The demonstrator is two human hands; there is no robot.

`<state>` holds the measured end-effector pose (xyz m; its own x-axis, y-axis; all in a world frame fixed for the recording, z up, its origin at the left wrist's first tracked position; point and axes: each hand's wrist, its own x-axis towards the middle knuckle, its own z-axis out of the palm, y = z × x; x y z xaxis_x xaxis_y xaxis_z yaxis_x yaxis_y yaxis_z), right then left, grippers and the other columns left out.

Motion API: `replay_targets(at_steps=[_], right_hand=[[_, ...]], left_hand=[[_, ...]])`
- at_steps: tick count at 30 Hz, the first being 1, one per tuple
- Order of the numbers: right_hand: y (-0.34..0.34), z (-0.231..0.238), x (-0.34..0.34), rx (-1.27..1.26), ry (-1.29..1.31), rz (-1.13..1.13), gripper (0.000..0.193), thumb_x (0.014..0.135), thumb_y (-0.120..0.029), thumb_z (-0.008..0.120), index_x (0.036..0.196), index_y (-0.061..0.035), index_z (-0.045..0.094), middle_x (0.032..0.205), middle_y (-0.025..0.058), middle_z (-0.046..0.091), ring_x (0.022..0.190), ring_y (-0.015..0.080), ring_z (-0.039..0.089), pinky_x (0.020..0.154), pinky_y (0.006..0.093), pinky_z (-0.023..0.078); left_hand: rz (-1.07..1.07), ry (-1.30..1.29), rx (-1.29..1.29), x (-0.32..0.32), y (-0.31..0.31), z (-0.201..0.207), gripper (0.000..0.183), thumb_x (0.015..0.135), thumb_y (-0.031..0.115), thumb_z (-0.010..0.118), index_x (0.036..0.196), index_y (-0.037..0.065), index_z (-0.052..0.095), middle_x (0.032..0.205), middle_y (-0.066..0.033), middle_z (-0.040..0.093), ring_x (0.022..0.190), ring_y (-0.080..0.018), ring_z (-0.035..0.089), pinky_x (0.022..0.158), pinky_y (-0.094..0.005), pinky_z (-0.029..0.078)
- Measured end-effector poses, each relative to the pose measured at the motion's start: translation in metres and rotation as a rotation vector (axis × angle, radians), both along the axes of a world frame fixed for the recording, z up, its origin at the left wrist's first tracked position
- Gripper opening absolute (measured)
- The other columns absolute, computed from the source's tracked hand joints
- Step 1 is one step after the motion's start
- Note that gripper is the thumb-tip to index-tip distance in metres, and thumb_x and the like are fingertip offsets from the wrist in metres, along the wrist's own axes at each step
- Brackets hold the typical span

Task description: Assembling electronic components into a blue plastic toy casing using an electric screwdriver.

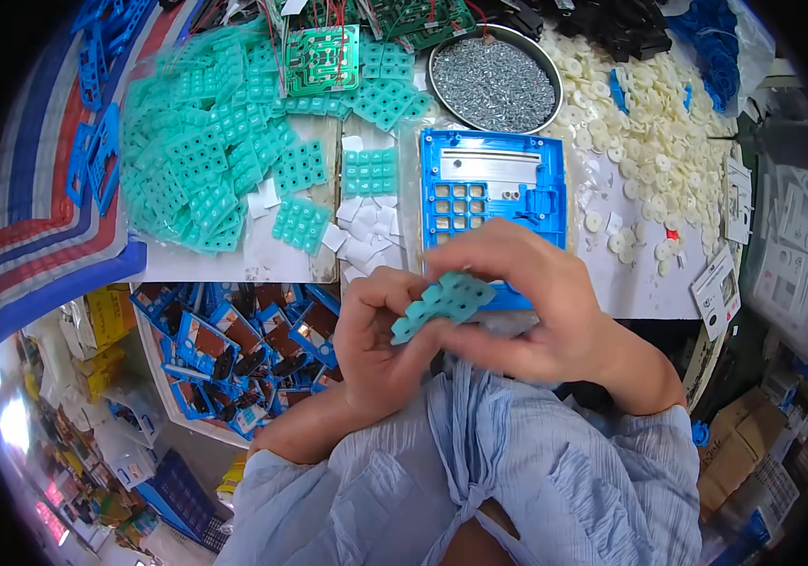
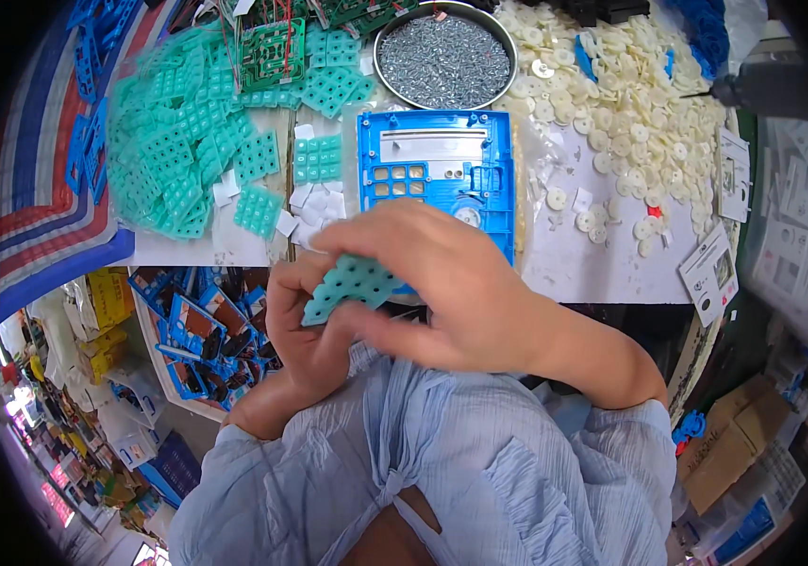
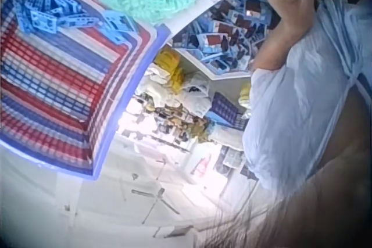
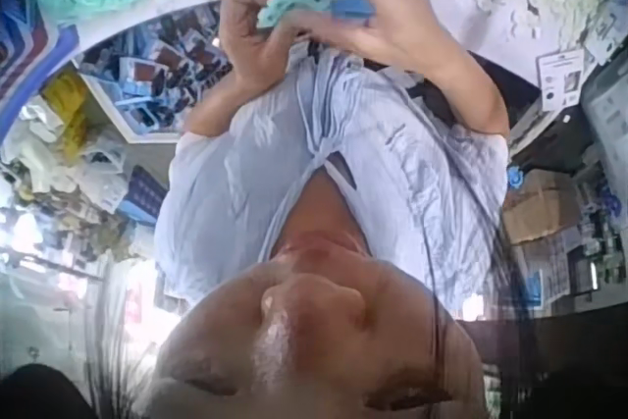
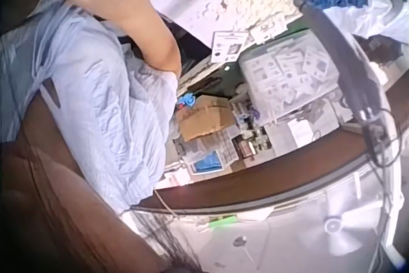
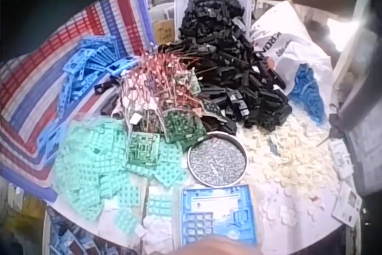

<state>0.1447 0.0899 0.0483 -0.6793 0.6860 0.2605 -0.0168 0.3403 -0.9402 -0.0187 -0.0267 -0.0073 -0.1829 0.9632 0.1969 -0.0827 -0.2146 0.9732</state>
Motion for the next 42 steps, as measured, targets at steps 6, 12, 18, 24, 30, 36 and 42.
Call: replay_targets(at_steps=[6, 12, 18, 24, 30, 36, 42], right_hand=[[0.056, -0.010, 0.011, 0.271, -0.270, 0.159, 0.031, 0.084, -0.006, 0.070, 0.115, -0.0060, 0.067, 0.099, 0.0133, 0.071, 0.093, 0.0327, 0.069, 0.079, 0.0408, 0.055], [0.078, -0.037, -0.012, 0.444, -0.390, 0.226, 0.028, 0.084, -0.009, 0.069, 0.113, -0.0082, 0.068, 0.096, 0.0140, 0.071, 0.094, 0.0352, 0.069, 0.081, 0.0467, 0.054], [0.083, -0.033, -0.021, 0.492, -0.479, 0.224, 0.030, 0.082, -0.008, 0.069, 0.112, -0.0065, 0.067, 0.088, 0.0167, 0.070, 0.087, 0.0369, 0.069, 0.078, 0.0479, 0.054], [0.073, -0.028, -0.013, 0.548, -0.555, 0.167, 0.045, 0.077, -0.007, 0.076, 0.119, -0.0093, 0.063, 0.109, 0.0129, 0.068, 0.102, 0.0352, 0.066, 0.081, 0.0432, 0.054], [0.031, -0.019, 0.020, 0.681, -0.585, 0.134, 0.074, 0.079, -0.033, 0.078, 0.139, 0.0015, 0.052, 0.146, 0.0210, 0.052, 0.136, 0.0410, 0.049, 0.108, 0.0546, 0.042], [0.018, -0.035, 0.031, 0.692, -0.870, 0.234, 0.102, 0.085, -0.068, 0.056, 0.155, 0.0017, 0.034, 0.164, 0.0189, 0.030, 0.154, 0.0330, 0.025, 0.121, 0.0615, 0.015], [0.027, -0.030, 0.034, 0.680, -0.841, 0.272, 0.102, 0.079, -0.065, 0.070, 0.153, -0.0001, 0.040, 0.164, 0.0143, 0.031, 0.155, 0.0268, 0.022, 0.120, 0.0626, 0.019]], left_hand=[[-0.068, 0.416, -0.114, -0.024, 0.003, 0.005, 0.042, 0.078, -0.002, 0.081, 0.113, 0.003, 0.059, 0.102, -0.0081, 0.061, 0.082, -0.0187, 0.061, 0.068, -0.0290, 0.050], [-0.078, 0.860, 0.227, -0.049, 0.037, 0.000, 0.031, 0.073, -0.003, 0.076, 0.102, 0.002, 0.068, 0.098, -0.0127, 0.064, 0.084, -0.0299, 0.061, 0.072, -0.0375, 0.049], [-0.206, 1.014, 0.344, -0.049, 0.054, -0.002, 0.038, 0.071, 0.004, 0.079, 0.109, 0.005, 0.071, 0.099, -0.0088, 0.063, 0.085, -0.0285, 0.061, 0.075, -0.0409, 0.048], [-0.301, 1.100, 0.362, -0.053, 0.061, -0.005, 0.037, 0.073, 0.010, 0.079, 0.110, 0.007, 0.072, 0.105, -0.0087, 0.062, 0.087, -0.0271, 0.059, 0.077, -0.0428, 0.047], [-0.379, 1.224, 0.348, -0.056, 0.071, 0.006, 0.034, 0.074, 0.019, 0.080, 0.105, 0.012, 0.070, 0.128, -0.0098, 0.061, 0.125, -0.0297, 0.056, 0.110, -0.0574, 0.035], [-0.583, 1.417, 0.375, -0.063, 0.083, 0.019, 0.044, 0.073, 0.037, 0.081, 0.106, 0.014, 0.065, 0.135, -0.0073, 0.057, 0.142, -0.0268, 0.045, 0.120, -0.0627, 0.022], [-0.695, 1.449, 0.315, -0.069, 0.084, 0.022, 0.061, 0.068, 0.035, 0.084, 0.121, 0.015, 0.062, 0.145, -0.0095, 0.052, 0.145, -0.0297, 0.042, 0.116, -0.0660, 0.023]])
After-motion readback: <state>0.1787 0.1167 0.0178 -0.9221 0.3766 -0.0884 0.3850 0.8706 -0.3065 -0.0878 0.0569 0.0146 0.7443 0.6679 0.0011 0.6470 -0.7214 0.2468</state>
